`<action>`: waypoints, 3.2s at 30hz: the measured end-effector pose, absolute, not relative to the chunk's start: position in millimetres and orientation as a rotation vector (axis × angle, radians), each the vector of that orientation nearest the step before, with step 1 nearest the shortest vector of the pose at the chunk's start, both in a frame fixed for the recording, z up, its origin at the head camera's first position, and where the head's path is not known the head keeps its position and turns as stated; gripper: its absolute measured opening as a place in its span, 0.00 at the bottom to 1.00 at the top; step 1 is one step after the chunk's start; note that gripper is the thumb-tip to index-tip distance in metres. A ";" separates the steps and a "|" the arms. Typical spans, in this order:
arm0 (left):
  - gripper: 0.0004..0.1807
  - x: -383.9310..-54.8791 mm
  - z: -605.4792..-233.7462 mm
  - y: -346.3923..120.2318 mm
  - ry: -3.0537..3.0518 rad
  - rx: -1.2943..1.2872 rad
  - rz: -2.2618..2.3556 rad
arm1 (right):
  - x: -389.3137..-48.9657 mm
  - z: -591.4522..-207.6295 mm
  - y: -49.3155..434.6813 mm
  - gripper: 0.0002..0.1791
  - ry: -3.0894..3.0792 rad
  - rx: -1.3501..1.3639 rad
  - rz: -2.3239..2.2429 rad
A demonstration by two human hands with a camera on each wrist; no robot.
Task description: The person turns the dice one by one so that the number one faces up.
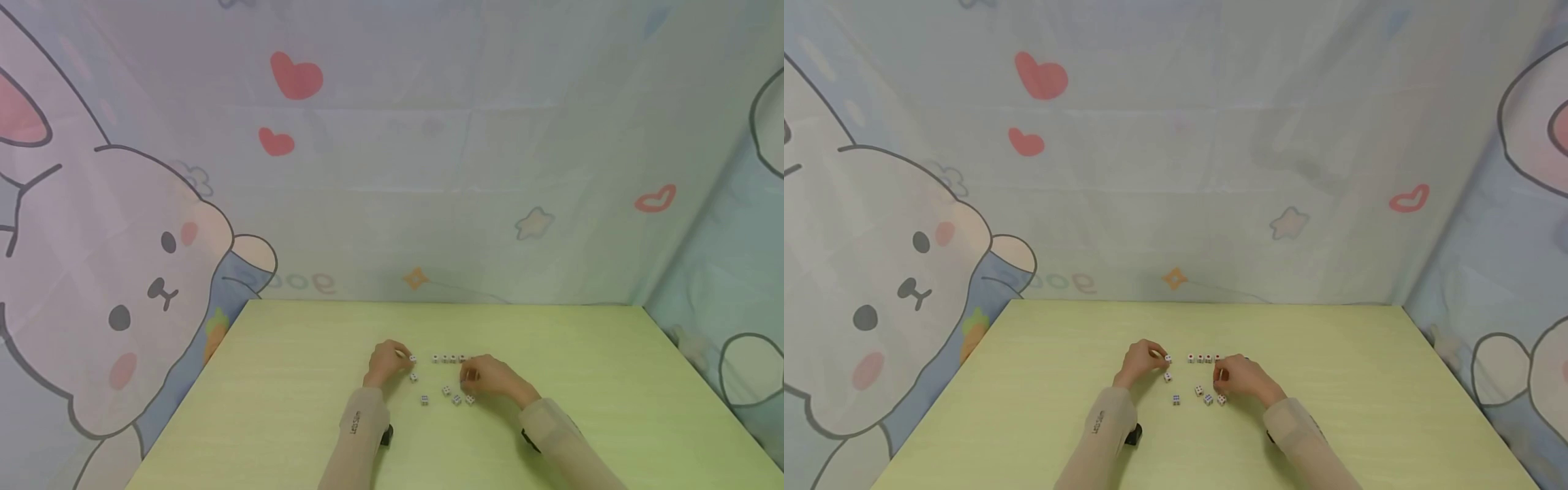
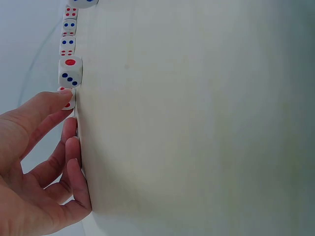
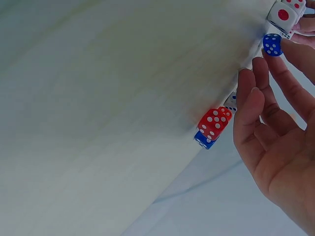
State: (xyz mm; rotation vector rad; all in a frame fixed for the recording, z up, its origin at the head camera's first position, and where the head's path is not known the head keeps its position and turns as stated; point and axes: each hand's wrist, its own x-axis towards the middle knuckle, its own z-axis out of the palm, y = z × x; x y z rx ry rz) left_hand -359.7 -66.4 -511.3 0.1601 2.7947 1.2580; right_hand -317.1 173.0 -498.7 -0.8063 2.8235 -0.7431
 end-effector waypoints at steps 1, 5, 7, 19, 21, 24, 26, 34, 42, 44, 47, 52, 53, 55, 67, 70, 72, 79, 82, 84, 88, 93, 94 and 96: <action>0.07 -359.7 -511.0 -66.4 2.793 0.158 1.261 | -317.5 -498.9 173.1 0.02 2.825 -0.804 -0.744; 0.07 -358.5 -508.6 -66.2 2.786 0.158 1.269 | -319.2 -500.4 174.2 0.03 2.851 -0.827 -0.731; 0.07 -357.7 -507.4 -66.3 2.787 0.164 1.272 | -319.8 -500.6 174.8 0.04 2.856 -0.839 -0.741; 0.08 -358.4 -509.0 -67.1 2.804 0.177 1.259 | -319.4 -496.7 168.5 0.03 2.862 -0.842 -0.724; 0.08 -359.2 -509.9 -67.1 2.805 0.181 1.259 | -318.9 -496.6 166.2 0.03 2.872 -0.809 -0.707; 0.08 -359.5 -511.0 -66.8 2.806 0.184 1.253 | -318.3 -496.8 164.0 0.04 2.880 -0.770 -0.700; 0.08 -359.4 -511.3 -66.6 2.804 0.187 1.253 | -317.5 -497.4 163.8 0.05 2.884 -0.762 -0.692; 0.07 -357.8 -510.7 -67.1 2.795 0.195 1.274 | -317.0 -498.6 164.7 0.06 2.882 -0.769 -0.685; 0.07 -357.9 -510.6 -66.9 2.801 0.198 1.273 | -319.2 -500.2 167.8 0.05 2.864 -0.817 -0.709; 0.07 -358.6 -511.3 -66.9 2.801 0.193 1.269 | -319.5 -502.1 169.3 0.05 2.868 -0.825 -0.695; 0.07 -359.8 -512.5 -67.0 2.799 0.189 1.269 | -319.6 -502.8 171.0 0.05 2.872 -0.824 -0.684; 0.07 -361.1 -512.5 -67.4 2.804 0.199 1.268 | -317.4 -497.9 171.7 0.05 2.875 -0.803 -0.712; 0.07 -361.4 -512.4 -67.5 2.803 0.199 1.270 | -317.0 -497.1 171.4 0.05 2.876 -0.798 -0.713; 0.06 -361.6 -512.4 -67.5 2.804 0.198 1.265 | -316.3 -496.1 170.6 0.05 2.876 -0.784 -0.709; 0.07 -358.8 -511.9 -64.9 2.806 0.168 1.247 | -314.1 -499.3 163.7 0.07 2.895 -0.766 -0.660; 0.07 -357.6 -511.2 -64.8 2.804 0.157 1.243 | -314.0 -499.5 164.3 0.06 2.902 -0.770 -0.652; 0.07 -357.4 -511.1 -65.0 2.800 0.156 1.245 | -314.4 -499.7 164.9 0.06 2.904 -0.779 -0.641; 0.07 -358.3 -510.7 -65.7 2.793 0.160 1.260 | -314.6 -497.6 164.7 0.06 2.902 -0.796 -0.657; 0.07 -359.5 -511.9 -65.7 2.798 0.168 1.262 | -314.0 -496.9 164.7 0.06 2.895 -0.793 -0.676; 0.07 -359.8 -512.9 -65.6 2.799 0.175 1.263 | -313.4 -497.2 165.0 0.06 2.889 -0.787 -0.691; 0.06 -360.0 -513.2 -65.7 2.801 0.182 1.265 | -312.7 -498.9 166.1 0.06 2.896 -0.789 -0.697; 0.06 -360.6 -513.0 -66.1 2.804 0.183 1.266 | -312.7 -500.3 167.1 0.06 2.913 -0.794 -0.702; 0.06 -360.8 -512.8 -66.1 2.805 0.179 1.263 | -312.9 -500.3 166.9 0.06 2.916 -0.794 -0.704; 0.06 -360.8 -512.1 -66.1 2.808 0.175 1.254 | -313.2 -499.8 166.2 0.06 2.916 -0.787 -0.698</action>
